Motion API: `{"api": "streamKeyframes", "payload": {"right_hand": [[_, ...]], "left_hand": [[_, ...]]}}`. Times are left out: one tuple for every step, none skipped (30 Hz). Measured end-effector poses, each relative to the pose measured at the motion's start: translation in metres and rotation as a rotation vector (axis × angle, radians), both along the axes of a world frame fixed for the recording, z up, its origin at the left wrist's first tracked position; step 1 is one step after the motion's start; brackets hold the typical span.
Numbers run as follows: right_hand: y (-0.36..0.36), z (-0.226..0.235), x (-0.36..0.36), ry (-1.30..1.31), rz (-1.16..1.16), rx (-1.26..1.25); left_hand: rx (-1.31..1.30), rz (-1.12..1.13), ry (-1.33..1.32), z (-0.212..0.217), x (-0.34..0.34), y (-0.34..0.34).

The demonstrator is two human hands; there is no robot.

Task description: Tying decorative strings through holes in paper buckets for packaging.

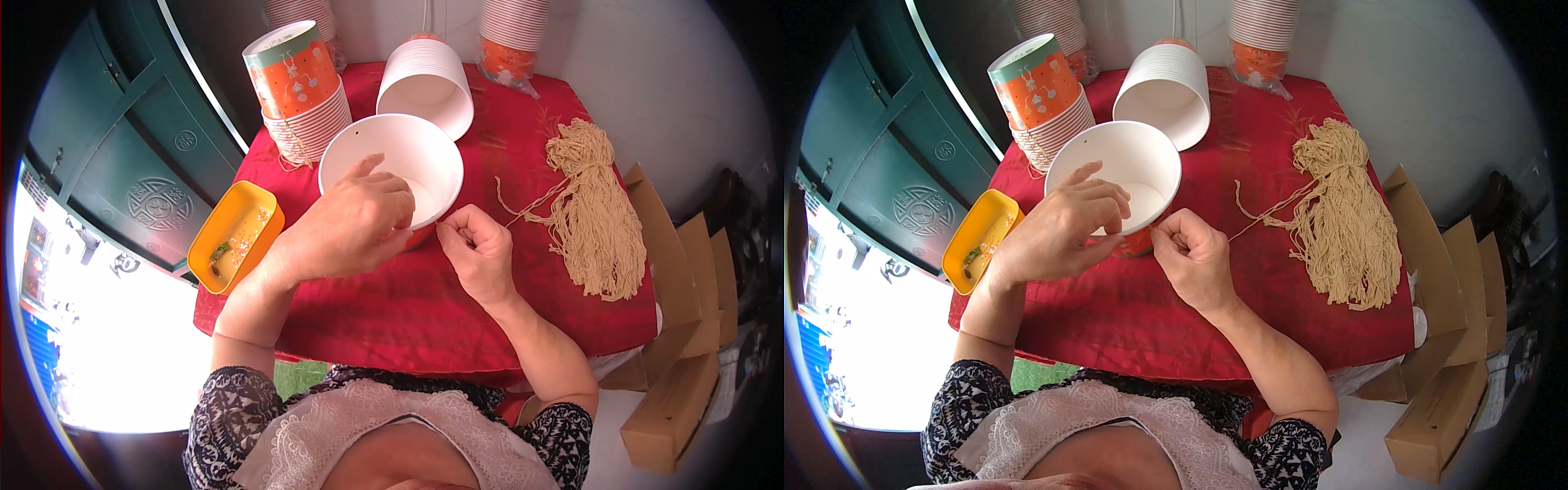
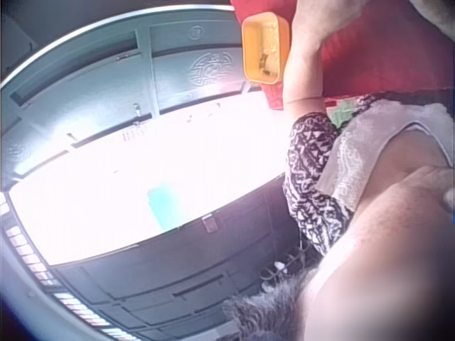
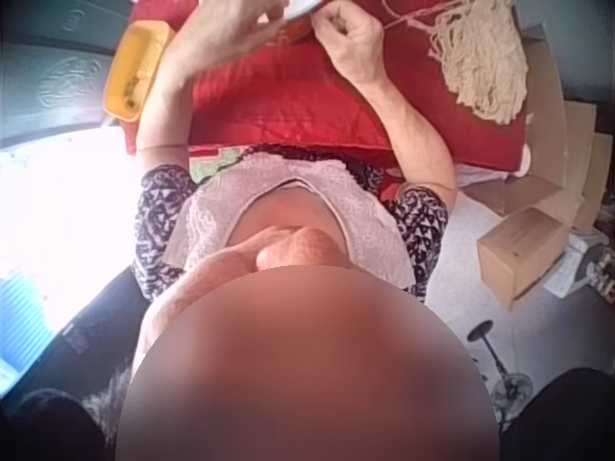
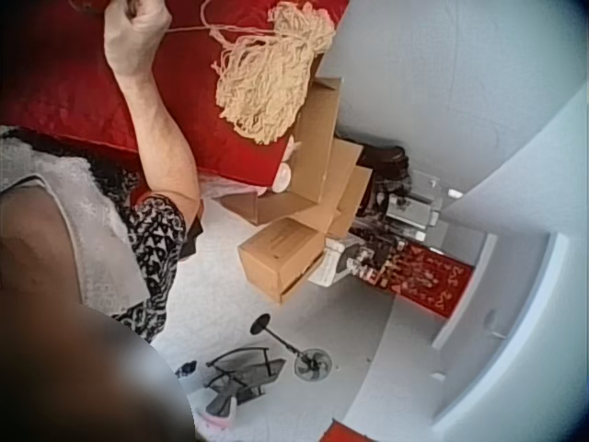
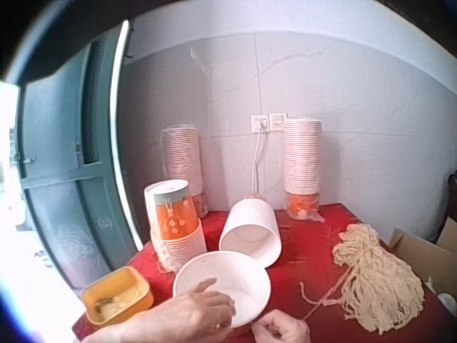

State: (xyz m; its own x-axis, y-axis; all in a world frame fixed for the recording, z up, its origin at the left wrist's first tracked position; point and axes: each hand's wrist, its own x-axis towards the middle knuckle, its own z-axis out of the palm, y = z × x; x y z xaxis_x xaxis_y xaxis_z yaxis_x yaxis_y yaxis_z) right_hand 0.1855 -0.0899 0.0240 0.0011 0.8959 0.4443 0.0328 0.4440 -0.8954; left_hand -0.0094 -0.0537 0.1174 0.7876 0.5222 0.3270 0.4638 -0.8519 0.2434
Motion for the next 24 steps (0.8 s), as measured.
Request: {"api": "streamKeyframes", "payload": {"right_hand": [[0.0,0.0,0.0,-0.005,-0.003,0.003],[0.0,0.0,0.0,-0.005,-0.003,0.003],[0.0,-0.001,0.0,-0.012,-0.004,-0.014],[0.001,-0.001,0.001,-0.02,-0.005,-0.031],[0.001,-0.002,0.0,-0.02,-0.004,-0.031],[0.001,-0.003,0.0,0.007,0.0,-0.047],[0.001,-0.003,0.0,0.034,0.004,-0.062],[0.001,-0.003,0.0,0.034,0.004,-0.062],[0.001,-0.003,0.001,0.016,-0.005,-0.072],[0.001,-0.003,0.002,-0.002,-0.014,-0.082],[0.001,-0.004,0.002,-0.003,-0.013,-0.082],[0.002,-0.004,0.004,0.017,-0.002,-0.105],[0.002,-0.005,0.004,0.036,0.009,-0.128],[0.002,-0.006,0.004,0.036,0.009,-0.127],[0.003,-0.007,0.004,0.036,0.005,-0.133],[0.004,-0.008,0.004,0.036,0.001,-0.139],[0.005,-0.01,0.005,0.035,-0.001,-0.139],[0.008,-0.012,0.005,0.053,0.016,-0.165],[0.009,-0.013,0.006,0.071,0.032,-0.191],[0.009,-0.012,0.007,0.071,0.034,-0.191],[0.009,-0.01,0.009,0.141,0.066,-0.244],[0.009,-0.009,0.01,0.21,0.097,-0.297],[0.01,-0.009,0.011,0.209,0.096,-0.297],[0.012,-0.009,0.012,0.207,0.058,-0.31]], "left_hand": [[0.0,0.0,0.0,0.0,0.0,-0.001],[0.007,-0.019,-0.005,0.0,0.001,-0.002],[0.014,-0.039,-0.01,0.0,0.002,-0.003],[0.015,-0.038,-0.01,-0.001,0.003,-0.004],[0.027,-0.059,-0.022,-0.003,0.004,-0.005],[0.039,-0.08,-0.034,-0.006,0.005,-0.005],[0.032,-0.057,-0.041,-0.009,0.006,-0.008],[0.032,-0.057,-0.041,-0.009,0.008,-0.012],[0.114,-0.026,0.029,-0.009,0.01,-0.016],[0.196,0.004,0.099,-0.009,0.012,-0.019],[0.275,-0.016,0.115,-0.011,0.014,-0.02],[0.276,-0.016,0.114,-0.012,0.016,-0.022],[0.352,-0.028,0.138,-0.014,0.018,-0.024],[0.428,-0.042,0.162,-0.016,0.02,-0.025],[0.428,-0.042,0.161,-0.019,0.022,-0.026],[0.501,-0.029,0.242,-0.023,0.024,-0.027],[0.575,-0.015,0.323,-0.026,0.026,-0.026],[0.575,-0.013,0.324,-0.028,0.027,-0.026],[0.589,-0.013,0.335,-0.031,0.028,-0.026],[0.603,-0.013,0.347,-0.033,0.029,-0.025],[0.603,-0.014,0.346,-0.035,0.03,-0.024],[0.607,-0.021,0.345,-0.038,0.032,-0.023],[0.61,-0.027,0.345,-0.04,0.033,-0.022],[0.61,-0.029,0.345,-0.044,0.036,-0.021]]}}
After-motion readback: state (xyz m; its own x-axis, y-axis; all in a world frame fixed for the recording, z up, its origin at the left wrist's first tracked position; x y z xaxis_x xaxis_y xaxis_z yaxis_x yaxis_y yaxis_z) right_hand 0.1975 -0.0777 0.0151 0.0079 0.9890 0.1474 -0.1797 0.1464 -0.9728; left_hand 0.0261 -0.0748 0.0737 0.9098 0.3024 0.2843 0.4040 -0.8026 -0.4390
